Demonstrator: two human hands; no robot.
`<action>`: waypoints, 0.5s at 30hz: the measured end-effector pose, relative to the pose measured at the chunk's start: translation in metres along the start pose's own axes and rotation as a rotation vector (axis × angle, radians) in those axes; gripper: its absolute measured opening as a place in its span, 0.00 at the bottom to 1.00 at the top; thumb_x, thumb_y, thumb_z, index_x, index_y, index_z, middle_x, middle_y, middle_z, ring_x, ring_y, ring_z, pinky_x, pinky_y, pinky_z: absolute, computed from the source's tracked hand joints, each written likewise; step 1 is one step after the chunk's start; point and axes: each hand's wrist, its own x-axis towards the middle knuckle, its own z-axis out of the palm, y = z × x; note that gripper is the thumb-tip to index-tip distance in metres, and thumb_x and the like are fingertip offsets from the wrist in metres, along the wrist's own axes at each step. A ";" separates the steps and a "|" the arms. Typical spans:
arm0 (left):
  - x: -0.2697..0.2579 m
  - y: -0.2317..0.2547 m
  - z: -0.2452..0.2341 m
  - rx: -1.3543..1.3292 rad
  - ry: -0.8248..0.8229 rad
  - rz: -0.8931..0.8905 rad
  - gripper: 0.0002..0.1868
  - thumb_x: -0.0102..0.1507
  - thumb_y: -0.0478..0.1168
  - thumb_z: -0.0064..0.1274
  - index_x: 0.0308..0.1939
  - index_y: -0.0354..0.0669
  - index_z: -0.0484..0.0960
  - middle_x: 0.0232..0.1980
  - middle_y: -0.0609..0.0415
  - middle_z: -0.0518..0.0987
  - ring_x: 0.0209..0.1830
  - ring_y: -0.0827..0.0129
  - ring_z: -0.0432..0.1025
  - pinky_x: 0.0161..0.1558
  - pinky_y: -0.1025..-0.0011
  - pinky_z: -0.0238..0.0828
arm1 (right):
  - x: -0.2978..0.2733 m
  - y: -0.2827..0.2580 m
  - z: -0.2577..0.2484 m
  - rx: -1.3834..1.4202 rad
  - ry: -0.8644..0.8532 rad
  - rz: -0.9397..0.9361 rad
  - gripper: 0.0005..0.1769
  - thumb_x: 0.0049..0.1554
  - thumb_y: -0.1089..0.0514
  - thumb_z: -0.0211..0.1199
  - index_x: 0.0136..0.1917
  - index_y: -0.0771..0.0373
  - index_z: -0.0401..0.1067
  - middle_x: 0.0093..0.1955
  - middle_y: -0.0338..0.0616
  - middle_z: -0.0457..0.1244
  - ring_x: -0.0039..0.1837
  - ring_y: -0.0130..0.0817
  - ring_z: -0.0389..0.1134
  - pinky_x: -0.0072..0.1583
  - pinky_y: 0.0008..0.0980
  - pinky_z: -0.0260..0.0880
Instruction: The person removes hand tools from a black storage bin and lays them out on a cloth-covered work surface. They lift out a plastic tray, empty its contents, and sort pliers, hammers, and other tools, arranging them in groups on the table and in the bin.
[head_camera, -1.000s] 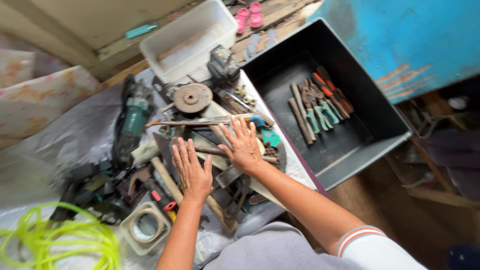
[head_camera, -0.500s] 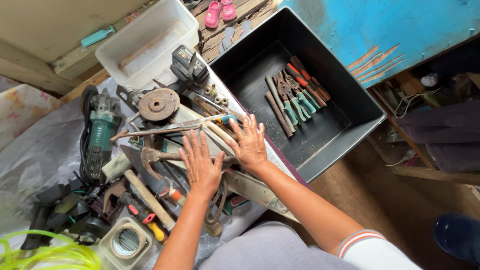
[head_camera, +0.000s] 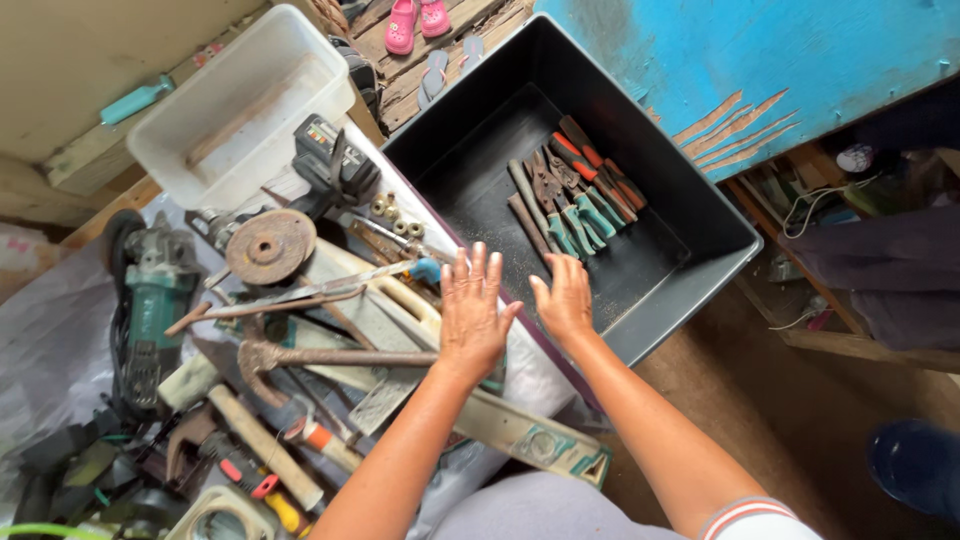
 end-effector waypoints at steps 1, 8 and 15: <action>0.007 0.004 0.007 -0.005 -0.008 0.013 0.44 0.65 0.55 0.54 0.78 0.37 0.56 0.82 0.38 0.48 0.83 0.42 0.39 0.77 0.45 0.30 | 0.002 0.014 0.003 -0.008 -0.012 0.034 0.26 0.56 0.52 0.67 0.65 0.61 0.67 0.64 0.52 0.61 0.67 0.53 0.61 0.67 0.47 0.62; 0.050 0.004 0.071 -0.046 -0.127 -0.029 0.42 0.64 0.52 0.53 0.76 0.34 0.57 0.81 0.36 0.51 0.82 0.41 0.41 0.77 0.46 0.34 | 0.011 0.093 0.037 -0.117 -0.196 0.253 0.23 0.54 0.54 0.68 0.62 0.58 0.69 0.62 0.50 0.63 0.66 0.52 0.62 0.63 0.47 0.65; 0.087 -0.022 0.166 -0.367 -0.178 -0.504 0.36 0.64 0.47 0.55 0.72 0.34 0.63 0.75 0.35 0.62 0.75 0.40 0.55 0.74 0.53 0.49 | 0.036 0.119 0.076 -0.116 -0.273 0.215 0.22 0.54 0.55 0.68 0.61 0.58 0.70 0.62 0.48 0.65 0.65 0.50 0.64 0.64 0.46 0.65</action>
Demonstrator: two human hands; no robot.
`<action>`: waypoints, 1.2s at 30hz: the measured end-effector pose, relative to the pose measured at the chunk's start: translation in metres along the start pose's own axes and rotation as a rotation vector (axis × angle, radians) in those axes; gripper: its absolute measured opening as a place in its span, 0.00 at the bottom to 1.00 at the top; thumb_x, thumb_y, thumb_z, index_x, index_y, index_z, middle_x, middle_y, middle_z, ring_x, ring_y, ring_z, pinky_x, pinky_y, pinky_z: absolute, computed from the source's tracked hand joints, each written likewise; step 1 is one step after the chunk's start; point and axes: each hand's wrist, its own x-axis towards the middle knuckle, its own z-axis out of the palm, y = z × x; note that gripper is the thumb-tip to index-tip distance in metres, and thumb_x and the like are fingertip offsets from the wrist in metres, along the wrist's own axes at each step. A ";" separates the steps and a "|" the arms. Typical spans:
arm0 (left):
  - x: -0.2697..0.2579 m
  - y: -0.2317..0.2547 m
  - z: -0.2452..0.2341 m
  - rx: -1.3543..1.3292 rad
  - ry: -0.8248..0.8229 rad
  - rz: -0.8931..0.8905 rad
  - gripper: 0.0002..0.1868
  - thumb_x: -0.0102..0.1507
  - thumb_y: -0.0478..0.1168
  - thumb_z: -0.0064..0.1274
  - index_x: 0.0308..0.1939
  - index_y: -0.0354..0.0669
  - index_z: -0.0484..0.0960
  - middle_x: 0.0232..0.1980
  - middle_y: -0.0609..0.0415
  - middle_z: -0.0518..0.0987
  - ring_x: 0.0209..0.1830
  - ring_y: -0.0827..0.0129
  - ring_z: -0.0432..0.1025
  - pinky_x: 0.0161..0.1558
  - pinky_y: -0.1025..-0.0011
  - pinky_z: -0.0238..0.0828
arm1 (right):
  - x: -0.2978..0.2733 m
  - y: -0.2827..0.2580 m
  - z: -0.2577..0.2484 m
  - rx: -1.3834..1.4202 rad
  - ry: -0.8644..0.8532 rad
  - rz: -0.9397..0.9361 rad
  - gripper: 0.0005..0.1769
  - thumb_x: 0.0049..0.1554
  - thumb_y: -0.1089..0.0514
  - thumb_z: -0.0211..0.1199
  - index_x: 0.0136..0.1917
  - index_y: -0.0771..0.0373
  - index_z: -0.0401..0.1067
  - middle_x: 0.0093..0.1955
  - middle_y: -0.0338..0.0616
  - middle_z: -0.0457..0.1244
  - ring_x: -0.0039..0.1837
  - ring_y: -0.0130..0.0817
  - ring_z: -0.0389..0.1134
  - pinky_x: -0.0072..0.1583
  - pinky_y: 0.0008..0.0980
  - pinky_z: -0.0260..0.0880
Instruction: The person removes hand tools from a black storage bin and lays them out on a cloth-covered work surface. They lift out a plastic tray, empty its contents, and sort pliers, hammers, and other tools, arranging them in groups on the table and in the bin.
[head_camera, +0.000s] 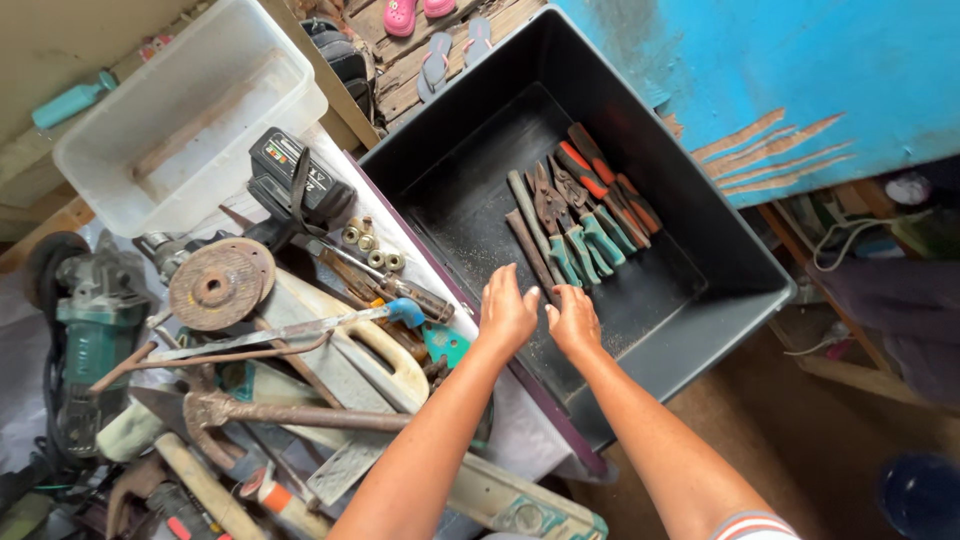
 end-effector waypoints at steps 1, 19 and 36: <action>0.011 -0.005 0.010 -0.044 0.003 -0.092 0.35 0.63 0.47 0.55 0.71 0.34 0.65 0.73 0.35 0.64 0.73 0.41 0.58 0.72 0.55 0.52 | 0.006 0.000 0.002 0.004 -0.006 -0.002 0.21 0.54 0.55 0.68 0.61 0.58 0.71 0.61 0.47 0.66 0.65 0.49 0.65 0.64 0.46 0.65; 0.083 -0.037 0.116 -0.447 0.007 -0.708 0.27 0.62 0.40 0.58 0.64 0.38 0.70 0.67 0.40 0.70 0.67 0.47 0.67 0.65 0.58 0.66 | 0.005 0.018 0.044 0.058 0.208 0.078 0.27 0.54 0.62 0.64 0.67 0.67 0.68 0.60 0.56 0.59 0.60 0.57 0.65 0.61 0.47 0.67; 0.083 -0.043 0.101 -0.287 0.000 -0.798 0.20 0.58 0.34 0.60 0.54 0.38 0.76 0.61 0.43 0.74 0.63 0.47 0.71 0.63 0.57 0.69 | 0.035 0.022 0.079 0.206 0.016 0.258 0.15 0.53 0.57 0.66 0.53 0.64 0.76 0.49 0.50 0.66 0.53 0.46 0.69 0.56 0.42 0.69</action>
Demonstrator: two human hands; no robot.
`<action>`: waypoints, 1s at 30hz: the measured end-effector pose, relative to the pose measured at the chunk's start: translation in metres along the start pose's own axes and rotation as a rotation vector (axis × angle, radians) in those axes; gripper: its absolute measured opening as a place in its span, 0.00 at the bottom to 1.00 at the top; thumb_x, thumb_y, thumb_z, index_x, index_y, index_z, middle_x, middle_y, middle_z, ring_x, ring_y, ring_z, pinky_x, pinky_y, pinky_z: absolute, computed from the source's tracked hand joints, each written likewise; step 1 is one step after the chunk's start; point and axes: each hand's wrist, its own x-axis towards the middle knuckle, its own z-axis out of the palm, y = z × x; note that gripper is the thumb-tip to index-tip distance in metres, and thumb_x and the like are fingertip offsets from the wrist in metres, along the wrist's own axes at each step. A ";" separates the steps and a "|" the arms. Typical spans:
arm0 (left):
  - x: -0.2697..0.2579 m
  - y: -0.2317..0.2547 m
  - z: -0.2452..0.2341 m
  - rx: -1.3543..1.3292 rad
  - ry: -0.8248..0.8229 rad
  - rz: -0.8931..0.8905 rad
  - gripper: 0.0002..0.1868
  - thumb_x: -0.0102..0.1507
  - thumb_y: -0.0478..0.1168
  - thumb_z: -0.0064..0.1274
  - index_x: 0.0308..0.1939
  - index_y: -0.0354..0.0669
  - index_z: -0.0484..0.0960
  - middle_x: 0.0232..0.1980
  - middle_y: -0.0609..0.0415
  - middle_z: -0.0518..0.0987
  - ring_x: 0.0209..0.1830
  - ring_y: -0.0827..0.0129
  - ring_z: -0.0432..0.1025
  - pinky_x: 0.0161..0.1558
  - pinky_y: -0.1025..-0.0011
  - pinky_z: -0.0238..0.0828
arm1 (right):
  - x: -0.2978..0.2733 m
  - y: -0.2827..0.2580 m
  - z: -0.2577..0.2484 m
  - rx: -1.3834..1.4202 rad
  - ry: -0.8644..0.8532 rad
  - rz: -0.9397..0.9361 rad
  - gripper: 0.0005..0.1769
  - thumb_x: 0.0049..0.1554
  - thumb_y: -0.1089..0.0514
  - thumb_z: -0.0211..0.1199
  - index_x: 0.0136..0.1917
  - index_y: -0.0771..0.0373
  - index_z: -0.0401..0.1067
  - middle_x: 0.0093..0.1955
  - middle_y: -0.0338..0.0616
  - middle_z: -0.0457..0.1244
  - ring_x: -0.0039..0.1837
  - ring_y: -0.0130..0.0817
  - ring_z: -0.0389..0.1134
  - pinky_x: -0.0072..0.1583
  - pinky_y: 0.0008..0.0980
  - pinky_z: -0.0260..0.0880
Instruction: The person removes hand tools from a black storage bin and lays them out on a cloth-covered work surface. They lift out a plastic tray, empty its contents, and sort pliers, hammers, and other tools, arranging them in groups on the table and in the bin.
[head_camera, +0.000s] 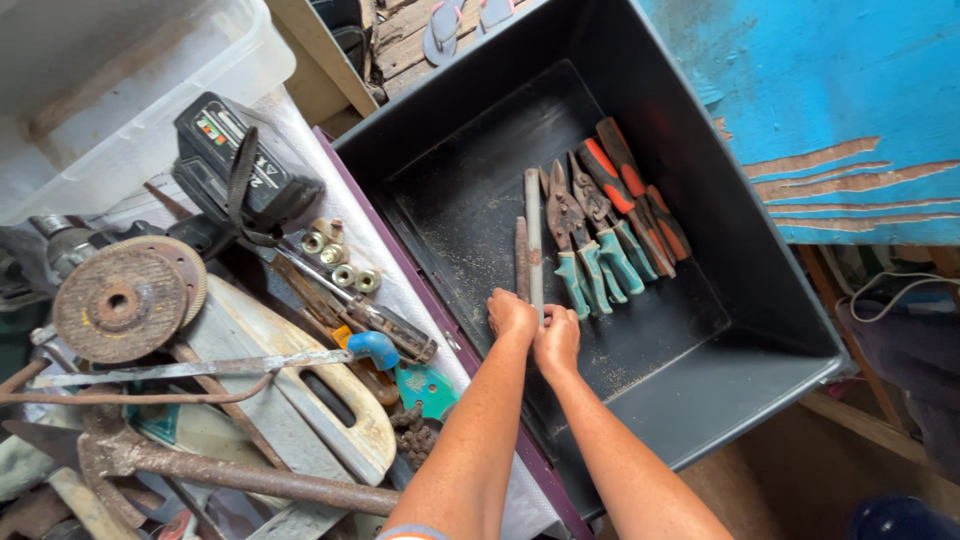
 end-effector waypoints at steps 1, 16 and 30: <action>0.002 0.000 0.004 0.008 0.038 0.002 0.18 0.60 0.34 0.57 0.54 0.38 0.77 0.61 0.42 0.74 0.63 0.45 0.71 0.64 0.57 0.68 | 0.001 0.003 0.003 0.004 0.022 -0.016 0.14 0.52 0.59 0.66 0.52 0.65 0.76 0.48 0.50 0.67 0.51 0.45 0.70 0.55 0.41 0.70; -0.002 -0.006 0.014 -0.013 0.016 -0.024 0.32 0.56 0.36 0.67 0.63 0.44 0.74 0.62 0.39 0.78 0.64 0.43 0.71 0.63 0.54 0.69 | 0.033 0.043 0.018 0.556 -0.284 0.284 0.19 0.60 0.55 0.65 0.58 0.70 0.74 0.47 0.48 0.71 0.45 0.31 0.70 0.47 0.34 0.71; -0.059 0.024 -0.059 -0.184 -0.138 0.157 0.24 0.60 0.34 0.57 0.61 0.41 0.76 0.55 0.40 0.82 0.54 0.52 0.79 0.49 0.60 0.76 | -0.006 0.014 -0.029 0.563 -0.146 0.144 0.14 0.65 0.57 0.57 0.57 0.68 0.76 0.39 0.38 0.66 0.39 0.23 0.62 0.41 0.28 0.64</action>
